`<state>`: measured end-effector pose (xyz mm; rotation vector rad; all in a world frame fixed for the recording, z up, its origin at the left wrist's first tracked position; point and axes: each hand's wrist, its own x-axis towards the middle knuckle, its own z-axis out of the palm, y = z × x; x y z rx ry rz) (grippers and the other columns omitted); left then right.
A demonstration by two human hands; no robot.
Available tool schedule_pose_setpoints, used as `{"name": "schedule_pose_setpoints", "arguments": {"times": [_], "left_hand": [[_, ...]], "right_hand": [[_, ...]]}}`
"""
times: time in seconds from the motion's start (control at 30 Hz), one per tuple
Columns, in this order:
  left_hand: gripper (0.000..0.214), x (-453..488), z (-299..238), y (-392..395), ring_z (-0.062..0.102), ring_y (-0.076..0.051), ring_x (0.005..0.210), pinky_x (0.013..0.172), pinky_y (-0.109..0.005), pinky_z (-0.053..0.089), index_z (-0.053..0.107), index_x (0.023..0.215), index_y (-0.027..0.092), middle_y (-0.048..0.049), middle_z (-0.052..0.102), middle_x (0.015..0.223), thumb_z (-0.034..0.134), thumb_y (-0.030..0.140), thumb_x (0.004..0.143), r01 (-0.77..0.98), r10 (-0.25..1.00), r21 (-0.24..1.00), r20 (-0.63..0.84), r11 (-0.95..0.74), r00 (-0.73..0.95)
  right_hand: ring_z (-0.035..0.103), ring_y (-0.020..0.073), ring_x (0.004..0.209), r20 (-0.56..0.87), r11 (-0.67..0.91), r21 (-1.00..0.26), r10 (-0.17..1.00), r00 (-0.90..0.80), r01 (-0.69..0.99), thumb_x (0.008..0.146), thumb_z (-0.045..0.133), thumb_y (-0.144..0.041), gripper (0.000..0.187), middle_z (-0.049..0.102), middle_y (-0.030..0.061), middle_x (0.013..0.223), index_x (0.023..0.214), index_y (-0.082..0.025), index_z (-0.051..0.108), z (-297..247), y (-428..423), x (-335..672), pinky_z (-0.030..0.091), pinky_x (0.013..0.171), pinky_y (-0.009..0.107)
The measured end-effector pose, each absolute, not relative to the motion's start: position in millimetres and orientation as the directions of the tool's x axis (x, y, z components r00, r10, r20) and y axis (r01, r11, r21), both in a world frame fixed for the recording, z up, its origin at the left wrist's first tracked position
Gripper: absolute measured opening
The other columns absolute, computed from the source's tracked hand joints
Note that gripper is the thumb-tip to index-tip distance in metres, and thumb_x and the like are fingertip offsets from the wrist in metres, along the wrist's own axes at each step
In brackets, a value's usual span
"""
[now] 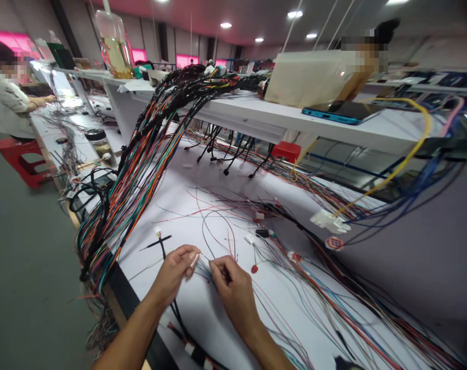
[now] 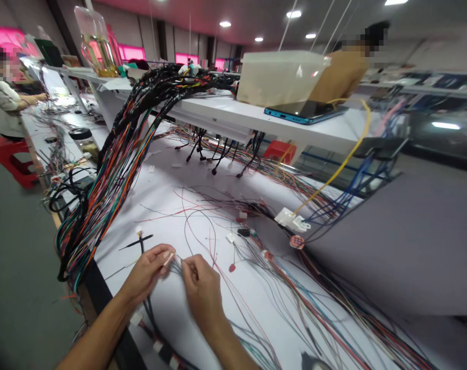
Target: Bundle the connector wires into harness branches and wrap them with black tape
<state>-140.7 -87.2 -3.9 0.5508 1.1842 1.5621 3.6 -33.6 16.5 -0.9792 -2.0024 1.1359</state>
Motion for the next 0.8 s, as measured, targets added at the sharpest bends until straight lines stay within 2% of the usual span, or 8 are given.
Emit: {"name": "schedule_pose_setpoints", "arguments": {"times": [0.13, 0.2, 0.33, 0.47, 0.6, 0.8], "left_hand": [[0.030, -141, -10, -88, 0.039, -0.005, 0.051, 0.050, -0.021, 0.026, 0.069, 0.092, 0.012, -0.0002, 0.055, 0.067, 0.073, 0.035, 0.072, -0.630, 0.919, 0.774, -0.293, 0.064, -0.266], [0.029, -141, -12, -88, 0.040, -0.005, 0.052, 0.051, -0.021, 0.027, 0.071, 0.090, 0.012, -0.0019, 0.057, 0.069, 0.075, 0.033, 0.070, -0.671, 0.914, 0.737, -0.321, 0.075, -0.250], [0.027, -140, -15, -88, 0.043, -0.006, 0.055, 0.053, -0.020, 0.030, 0.071, 0.088, 0.012, -0.0029, 0.058, 0.070, 0.076, 0.031, 0.070, -0.705, 0.915, 0.705, -0.328, 0.074, -0.233], [0.025, -139, -16, -88, 0.043, -0.006, 0.057, 0.053, -0.019, 0.030, 0.070, 0.088, 0.011, -0.0023, 0.056, 0.069, 0.074, 0.030, 0.072, -0.697, 0.921, 0.714, -0.312, 0.064, -0.235], [0.023, -139, -15, -89, 0.038, -0.004, 0.052, 0.050, -0.018, 0.026, 0.069, 0.088, 0.012, 0.0008, 0.052, 0.064, 0.071, 0.030, 0.075, -0.627, 0.922, 0.778, -0.278, 0.051, -0.269], [0.020, -138, -11, -89, 0.039, -0.005, 0.051, 0.050, -0.020, 0.029, 0.067, 0.090, 0.014, 0.0027, 0.050, 0.062, 0.069, 0.030, 0.077, -0.508, 0.938, 0.860, -0.216, 0.051, -0.271]], "right_hand": [[0.040, 0.0098, 0.048, 0.056, 0.274, -0.922, 0.793, -0.607, 0.273, 0.085, 0.049, -0.031, 0.022, 0.044, -0.0057, 0.053, 0.067, -0.020, 0.048, 21, -43, 7, 0.031, 0.047, 0.020], [0.039, 0.0094, 0.047, 0.006, 0.251, -0.922, 0.773, -0.635, 0.296, 0.084, 0.049, -0.029, 0.021, 0.042, -0.0061, 0.052, 0.065, -0.020, 0.044, 21, -44, 7, 0.029, 0.047, 0.020], [0.037, 0.0091, 0.048, -0.001, 0.273, -0.900, 0.779, -0.627, 0.340, 0.081, 0.049, -0.025, 0.021, 0.040, -0.0065, 0.052, 0.062, -0.020, 0.041, 17, -42, 5, 0.028, 0.048, 0.020], [0.036, 0.0092, 0.048, -0.011, 0.295, -0.878, 0.774, -0.633, 0.376, 0.079, 0.048, -0.023, 0.019, 0.038, -0.0066, 0.051, 0.061, -0.020, 0.041, 17, -43, 3, 0.026, 0.048, 0.020], [0.036, 0.0095, 0.047, -0.023, 0.274, -0.877, 0.797, -0.604, 0.395, 0.078, 0.049, -0.024, 0.020, 0.038, -0.0066, 0.049, 0.060, -0.021, 0.041, 16, -44, 1, 0.026, 0.047, 0.021], [0.046, 0.0112, 0.049, -0.044, 0.208, -0.910, 0.813, -0.581, 0.360, 0.079, 0.048, -0.023, 0.015, 0.050, -0.0043, 0.053, 0.065, -0.020, 0.049, 9, -48, 1, 0.033, 0.050, 0.021]]}}
